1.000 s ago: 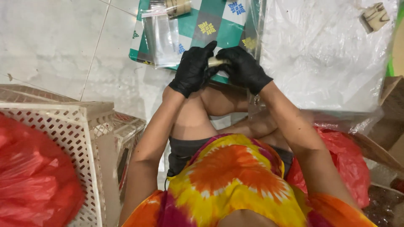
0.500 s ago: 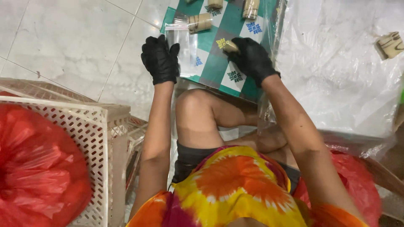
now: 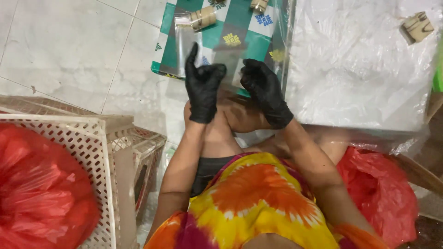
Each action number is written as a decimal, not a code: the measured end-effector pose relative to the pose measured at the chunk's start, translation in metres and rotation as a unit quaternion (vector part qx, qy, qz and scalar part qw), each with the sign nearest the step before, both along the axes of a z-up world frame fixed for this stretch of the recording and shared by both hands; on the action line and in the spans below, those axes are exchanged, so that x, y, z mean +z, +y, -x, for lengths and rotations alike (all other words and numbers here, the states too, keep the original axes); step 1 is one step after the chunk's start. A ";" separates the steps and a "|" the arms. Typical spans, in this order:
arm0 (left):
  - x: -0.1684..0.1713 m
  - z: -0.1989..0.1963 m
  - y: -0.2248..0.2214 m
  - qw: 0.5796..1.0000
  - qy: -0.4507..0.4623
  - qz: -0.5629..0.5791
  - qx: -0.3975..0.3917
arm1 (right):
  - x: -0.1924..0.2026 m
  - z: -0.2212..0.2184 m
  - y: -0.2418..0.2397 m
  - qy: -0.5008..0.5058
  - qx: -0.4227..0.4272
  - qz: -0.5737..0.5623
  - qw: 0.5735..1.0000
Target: Packaging small rolled pastries into individual plastic bags while sitting on the floor.
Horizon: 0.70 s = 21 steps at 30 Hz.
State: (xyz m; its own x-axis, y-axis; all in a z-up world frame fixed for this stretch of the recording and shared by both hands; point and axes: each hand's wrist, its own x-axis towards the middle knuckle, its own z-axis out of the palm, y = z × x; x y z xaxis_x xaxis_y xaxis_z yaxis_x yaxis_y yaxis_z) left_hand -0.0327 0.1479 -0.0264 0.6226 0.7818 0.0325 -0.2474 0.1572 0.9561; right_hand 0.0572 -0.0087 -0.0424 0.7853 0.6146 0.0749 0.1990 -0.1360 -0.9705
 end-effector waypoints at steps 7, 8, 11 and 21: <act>-0.019 0.016 -0.062 0.951 0.081 0.267 -0.135 | 0.022 0.025 -0.027 0.219 -0.220 -0.124 0.942; -0.015 0.017 -0.061 0.951 0.080 0.266 -0.136 | 0.020 0.025 -0.030 0.218 -0.221 -0.125 0.942; -0.017 0.023 -0.063 0.949 0.166 0.197 -0.182 | 0.018 0.026 -0.040 0.169 -0.225 -0.085 0.956; -0.006 0.025 -0.071 0.980 0.092 0.134 -0.112 | 0.010 0.029 -0.050 0.229 -0.240 -0.078 0.940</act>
State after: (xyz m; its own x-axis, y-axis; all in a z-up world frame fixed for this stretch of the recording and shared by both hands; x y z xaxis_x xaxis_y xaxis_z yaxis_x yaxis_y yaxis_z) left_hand -0.0581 0.0771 -0.0329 0.7552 0.5905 -0.2846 -0.0046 0.4389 0.8985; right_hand 0.0283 -0.0582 -0.0327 0.9409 0.1915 -0.2794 -0.2933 0.0480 -0.9548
